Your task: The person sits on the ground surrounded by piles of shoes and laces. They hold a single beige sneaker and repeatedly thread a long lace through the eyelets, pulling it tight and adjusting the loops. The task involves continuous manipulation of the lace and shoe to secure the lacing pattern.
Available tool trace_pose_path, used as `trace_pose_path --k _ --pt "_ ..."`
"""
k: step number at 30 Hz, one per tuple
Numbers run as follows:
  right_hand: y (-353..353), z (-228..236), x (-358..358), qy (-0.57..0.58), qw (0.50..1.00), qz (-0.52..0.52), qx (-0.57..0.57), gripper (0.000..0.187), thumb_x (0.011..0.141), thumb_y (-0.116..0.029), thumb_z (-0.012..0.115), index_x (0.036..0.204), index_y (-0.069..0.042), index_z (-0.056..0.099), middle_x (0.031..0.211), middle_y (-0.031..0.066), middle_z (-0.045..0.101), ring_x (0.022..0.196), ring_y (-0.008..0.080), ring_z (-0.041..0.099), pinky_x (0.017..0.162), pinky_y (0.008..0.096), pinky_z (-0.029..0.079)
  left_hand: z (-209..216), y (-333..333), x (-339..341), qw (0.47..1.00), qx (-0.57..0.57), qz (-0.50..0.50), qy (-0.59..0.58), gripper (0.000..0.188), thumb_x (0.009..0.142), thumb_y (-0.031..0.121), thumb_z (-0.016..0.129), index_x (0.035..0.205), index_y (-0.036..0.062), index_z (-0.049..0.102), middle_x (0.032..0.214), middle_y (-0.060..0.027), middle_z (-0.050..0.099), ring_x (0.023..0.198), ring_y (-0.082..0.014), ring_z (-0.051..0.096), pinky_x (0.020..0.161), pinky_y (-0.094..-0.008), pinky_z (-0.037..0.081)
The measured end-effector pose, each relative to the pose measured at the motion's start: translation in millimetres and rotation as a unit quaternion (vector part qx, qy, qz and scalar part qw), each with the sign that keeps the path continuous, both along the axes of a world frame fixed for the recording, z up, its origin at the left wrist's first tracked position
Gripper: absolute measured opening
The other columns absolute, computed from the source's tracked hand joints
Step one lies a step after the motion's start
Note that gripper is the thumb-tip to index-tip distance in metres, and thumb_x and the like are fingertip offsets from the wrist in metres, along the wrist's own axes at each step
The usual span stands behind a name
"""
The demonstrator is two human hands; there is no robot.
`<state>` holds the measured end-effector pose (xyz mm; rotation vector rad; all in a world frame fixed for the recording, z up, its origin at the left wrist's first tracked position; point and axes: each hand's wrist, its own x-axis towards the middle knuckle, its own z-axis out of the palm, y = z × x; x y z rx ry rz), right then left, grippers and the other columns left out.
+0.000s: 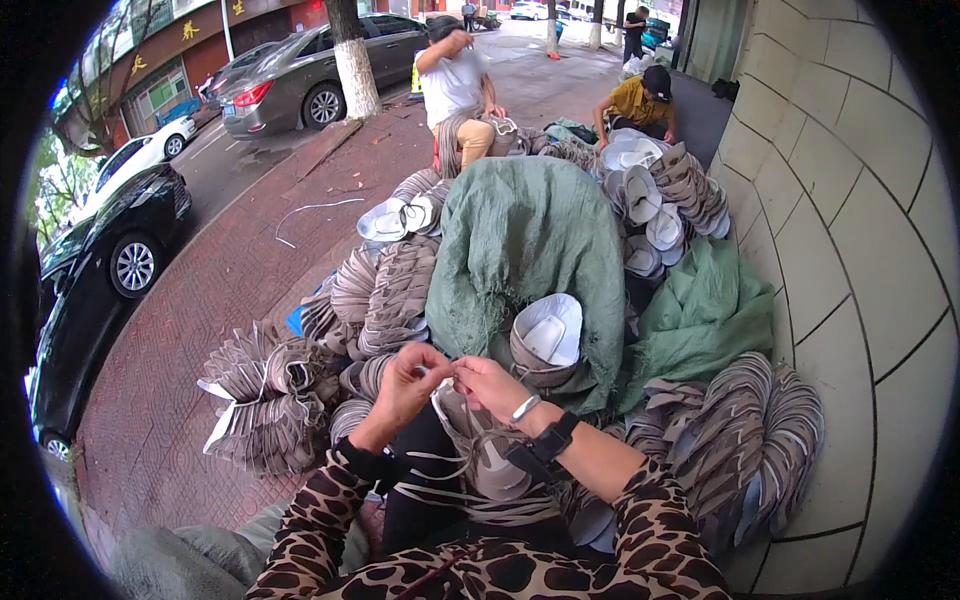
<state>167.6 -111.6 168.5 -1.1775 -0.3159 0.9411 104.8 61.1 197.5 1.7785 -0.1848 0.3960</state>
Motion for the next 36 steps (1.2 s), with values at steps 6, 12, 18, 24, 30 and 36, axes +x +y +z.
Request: trace_pose_path --k 6,12,18,24,30,36 --pt "-6.0 -6.2 -6.9 -0.109 0.993 -0.006 -0.04 0.02 0.098 -0.016 0.05 0.11 -0.004 0.059 0.074 -0.0073 0.047 0.06 0.0029 0.042 0.056 0.0203 0.042 167.7 -15.8 -71.7 0.902 -0.238 -0.313 -0.18 0.016 0.096 0.018 0.053 0.102 0.0065 0.063 0.104 -0.0128 0.057 0.099 -0.0237 0.054 0.092 -0.0395 0.041" --pt "-7.3 -18.7 -15.0 -0.115 0.992 -0.031 -0.035 0.019 0.102 -0.017 0.044 0.103 -0.003 0.057 0.072 -0.0001 0.053 0.054 0.0063 0.047 0.052 0.0228 0.045 236.4 -51.4 -115.3 0.769 -0.309 -0.46 -0.318 0.019 0.096 0.02 0.052 0.101 0.0057 0.063 0.099 -0.0121 0.058 0.094 -0.0234 0.055 0.088 -0.0385 0.043" --pt "-9.9 -19.4 -20.5 -0.107 0.993 -0.048 -0.028 0.017 0.102 -0.016 0.044 0.1 -0.004 0.056 0.072 0.0017 0.057 0.05 0.0061 0.047 0.047 0.022 0.042 236.4 -62.1 -120.3 0.746 -0.319 -0.471 -0.346 0.022 0.097 0.023 0.051 0.099 0.0049 0.063 0.093 -0.0114 0.059 0.089 -0.023 0.056 0.083 -0.0374 0.044" --pt "-10.5 -17.4 -19.8 -0.133 0.989 -0.04 -0.039 0.016 0.101 -0.015 0.044 0.1 -0.004 0.056 0.071 0.0015 0.057 0.049 0.0055 0.047 0.046 0.022 0.041 234.4 -65.2 -126.1 0.736 -0.317 -0.477 -0.36 0.026 0.098 0.026 0.05 0.098 0.004 0.064 0.088 -0.0107 0.06 0.084 -0.0226 0.056 0.078 -0.0364 0.046" --pt "-11.2 -18.3 -21.5 -0.136 0.989 -0.03 -0.042 0.016 0.101 -0.015 0.045 0.099 -0.004 0.056 0.071 0.0012 0.057 0.05 0.0051 0.047 0.046 0.0214 0.041 236.7 -62.3 -126.0 0.738 -0.316 -0.466 -0.371 0.029 0.098 0.029 0.05 0.096 0.0032 0.064 0.083 -0.01 0.061 0.079 -0.0222 0.057 0.074 -0.0354 0.047" --pt "-7.6 -11.7 -17.0 -0.126 0.984 -0.042 -0.117 0.018 0.102 -0.017 0.047 0.096 -0.003 0.057 0.068 0.0047 0.06 0.05 0.008 0.048 0.046 0.0224 0.04 231.7 -59.3 -116.4 0.785 -0.273 -0.41 -0.376 0.033 0.099 0.031 0.049 0.095 0.0023 0.065 0.078 -0.0093 0.062 0.074 -0.0218 0.057 0.069 -0.0343 0.049"
